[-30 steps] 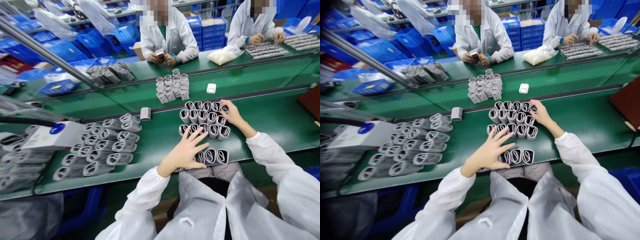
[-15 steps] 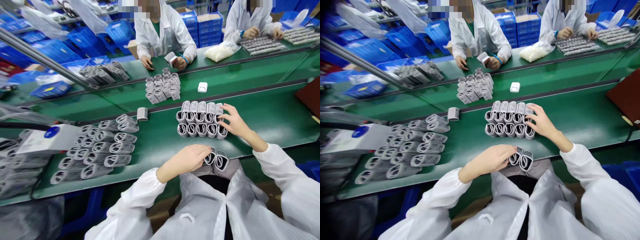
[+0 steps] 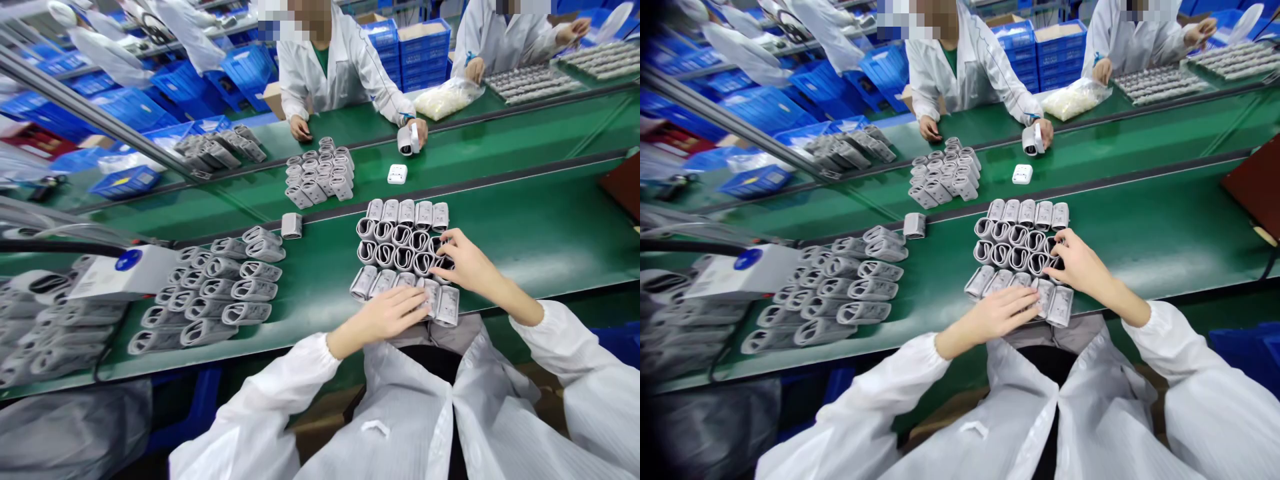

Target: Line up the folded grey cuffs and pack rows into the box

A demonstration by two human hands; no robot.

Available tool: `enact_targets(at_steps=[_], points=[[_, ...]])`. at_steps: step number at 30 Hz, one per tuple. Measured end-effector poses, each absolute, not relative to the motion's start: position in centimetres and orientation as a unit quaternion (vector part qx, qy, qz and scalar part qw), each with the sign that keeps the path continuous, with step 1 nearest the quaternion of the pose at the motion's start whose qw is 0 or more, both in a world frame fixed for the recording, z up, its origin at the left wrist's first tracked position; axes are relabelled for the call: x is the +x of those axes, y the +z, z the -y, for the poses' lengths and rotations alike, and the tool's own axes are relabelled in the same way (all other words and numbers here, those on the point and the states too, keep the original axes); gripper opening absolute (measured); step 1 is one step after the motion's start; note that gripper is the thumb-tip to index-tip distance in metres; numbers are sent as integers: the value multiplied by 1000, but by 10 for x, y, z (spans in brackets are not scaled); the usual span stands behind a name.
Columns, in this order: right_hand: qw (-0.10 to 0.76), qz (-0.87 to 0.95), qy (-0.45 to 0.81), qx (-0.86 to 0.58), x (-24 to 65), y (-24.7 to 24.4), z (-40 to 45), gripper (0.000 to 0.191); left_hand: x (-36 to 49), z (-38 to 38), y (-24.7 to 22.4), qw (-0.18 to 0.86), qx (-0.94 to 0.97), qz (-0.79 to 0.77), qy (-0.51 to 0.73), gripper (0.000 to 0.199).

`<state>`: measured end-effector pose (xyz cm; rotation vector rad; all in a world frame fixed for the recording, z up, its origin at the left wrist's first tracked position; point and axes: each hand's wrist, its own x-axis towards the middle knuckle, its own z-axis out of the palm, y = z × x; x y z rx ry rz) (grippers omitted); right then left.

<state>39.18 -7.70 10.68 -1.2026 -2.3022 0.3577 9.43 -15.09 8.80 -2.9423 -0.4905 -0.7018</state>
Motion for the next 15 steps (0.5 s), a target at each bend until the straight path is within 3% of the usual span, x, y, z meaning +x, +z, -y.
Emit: enact_targets(at_steps=[2, 5, 8, 10, 15], points=[[258, 855, 120, -434, 389, 109, 78, 27, 96, 167, 72, 24, -960, 176, -216, 41], [235, 873, 103, -415, 388, 114, 76, 28, 99, 175, 64, 10, -959, 203, -196, 64], [212, 887, 116, -393, 395, 118, 68, 21, 105, 157, 69, 14, -926, 320, -198, 83], [204, 889, 138, -387, 402, 116, 58, 26, 107, 141, 74, -1, -904, 384, -185, 96], [214, 876, 167, -399, 420, 102, 23, 25, 108, 129, 75, 11, -891, 428, -149, 92]])
